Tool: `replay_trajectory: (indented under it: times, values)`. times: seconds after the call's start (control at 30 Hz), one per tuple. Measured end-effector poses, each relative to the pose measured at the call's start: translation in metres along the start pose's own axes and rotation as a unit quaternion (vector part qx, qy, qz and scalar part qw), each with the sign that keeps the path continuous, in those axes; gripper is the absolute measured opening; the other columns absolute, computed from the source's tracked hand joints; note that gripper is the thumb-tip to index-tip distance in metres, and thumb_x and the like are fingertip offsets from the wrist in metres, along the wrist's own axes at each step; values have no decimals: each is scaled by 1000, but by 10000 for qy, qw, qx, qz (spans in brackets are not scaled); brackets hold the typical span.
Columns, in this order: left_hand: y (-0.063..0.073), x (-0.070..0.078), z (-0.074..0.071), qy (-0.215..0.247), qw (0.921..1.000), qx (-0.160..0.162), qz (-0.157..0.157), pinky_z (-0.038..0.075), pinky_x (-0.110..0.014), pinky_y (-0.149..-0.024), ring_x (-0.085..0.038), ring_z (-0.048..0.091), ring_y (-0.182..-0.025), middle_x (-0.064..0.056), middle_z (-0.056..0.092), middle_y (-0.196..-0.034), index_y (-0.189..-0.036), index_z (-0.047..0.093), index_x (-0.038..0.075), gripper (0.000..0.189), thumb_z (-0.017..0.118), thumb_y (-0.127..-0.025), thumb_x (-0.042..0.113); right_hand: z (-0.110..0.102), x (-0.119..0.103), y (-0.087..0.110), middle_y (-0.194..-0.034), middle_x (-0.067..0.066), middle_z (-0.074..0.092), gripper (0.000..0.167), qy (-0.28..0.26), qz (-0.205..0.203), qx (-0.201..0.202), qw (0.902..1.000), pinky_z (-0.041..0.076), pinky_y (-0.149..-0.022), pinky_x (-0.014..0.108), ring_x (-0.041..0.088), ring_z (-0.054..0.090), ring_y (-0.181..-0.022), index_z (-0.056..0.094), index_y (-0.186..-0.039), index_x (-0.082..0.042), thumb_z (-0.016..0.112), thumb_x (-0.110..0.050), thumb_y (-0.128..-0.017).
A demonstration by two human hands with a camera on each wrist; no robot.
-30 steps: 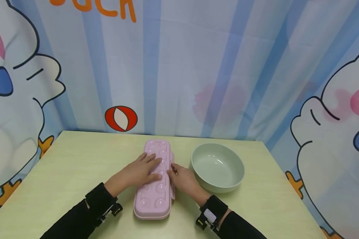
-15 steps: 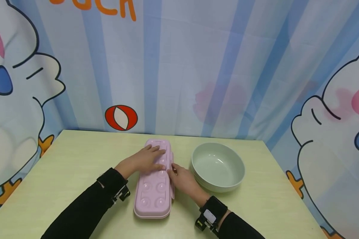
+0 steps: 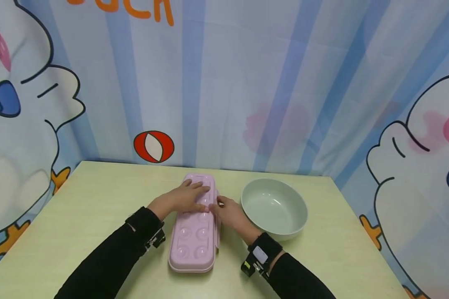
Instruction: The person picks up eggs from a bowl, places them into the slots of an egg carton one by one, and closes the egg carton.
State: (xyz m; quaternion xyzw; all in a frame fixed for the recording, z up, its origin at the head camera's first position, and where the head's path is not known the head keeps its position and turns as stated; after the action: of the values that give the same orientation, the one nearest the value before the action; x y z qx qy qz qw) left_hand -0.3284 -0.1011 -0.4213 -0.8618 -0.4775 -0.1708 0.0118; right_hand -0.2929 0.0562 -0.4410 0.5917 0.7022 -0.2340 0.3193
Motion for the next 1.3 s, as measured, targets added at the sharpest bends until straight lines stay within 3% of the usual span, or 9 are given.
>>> replay_trajectory:
  times: [0.13, 0.33, 0.57, 0.8, 0.97, 1.3]
  values:
    - [-2, 1, 1, -74, 10000, -32, 22, 20, -65, -110, -49, 11, -143, -15, 26, -158, -153, 36, 18, 81, 63, -88, 57, 2, 3, -8, -135, 23, 55, 55, -106, 258, 66, 9996, 46, -99, 47, 34, 55, -121, 46, -143, 2, 53, -32, -100]
    - [-2, 3, -1, -177, 9998, -17, 72, 17, -62, -113, -48, 16, -143, -17, 29, -157, -152, 37, 15, 80, 64, -88, 55, 1, -3, -16, -133, 22, 57, 55, -17, 291, 185, 9994, 46, -100, 47, 33, 56, -119, 48, -141, 3, 56, -31, -99]
    - [-4, 6, -2, -218, 9997, -45, 62, 19, -61, -113, -46, 20, -142, -17, 33, -155, -151, 39, 14, 80, 65, -88, 54, -3, -8, -25, -120, 21, 64, 54, 131, 380, 242, 9989, 51, -91, 44, 30, 62, -104, 56, -134, 4, 65, -32, -95]
    - [-3, 8, -6, -256, 9997, -47, 30, 23, -63, -110, -47, 24, -140, -16, 35, -153, -150, 41, 14, 79, 67, -87, 53, 0, -3, -31, -131, 20, 58, 56, -231, 796, 267, 9962, 46, -100, 46, 32, 57, -119, 56, -135, 2, 64, -37, -95]
    - [-3, 9, -7, -255, 9996, -59, 80, 22, -61, -112, -46, 24, -141, -17, 36, -153, -150, 42, 12, 79, 67, -87, 53, 1, 0, -34, -130, 19, 60, 54, -426, 950, 278, 9942, 46, -100, 46, 31, 57, -119, 58, -134, 1, 64, -36, -95]
    - [-3, 8, -6, -305, 9995, -9, 123, 20, -60, -113, -45, 25, -140, -18, 37, -152, -149, 43, 12, 78, 67, -87, 53, 2, 2, -35, -128, 19, 61, 50, -588, 813, 316, 9945, 48, -98, 45, 31, 59, -115, 59, -132, 1, 63, -33, -96]
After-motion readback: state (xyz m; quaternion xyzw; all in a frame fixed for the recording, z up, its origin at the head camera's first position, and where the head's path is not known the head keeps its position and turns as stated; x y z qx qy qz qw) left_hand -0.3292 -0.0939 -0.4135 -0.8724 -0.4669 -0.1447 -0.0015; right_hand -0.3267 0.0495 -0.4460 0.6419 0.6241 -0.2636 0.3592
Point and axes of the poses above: each hand's wrist, its own y-axis away from the middle knuckle, its own z-axis out of the palm, x = y × z, the point moved 4 cm from there along -y, towards the middle knuckle
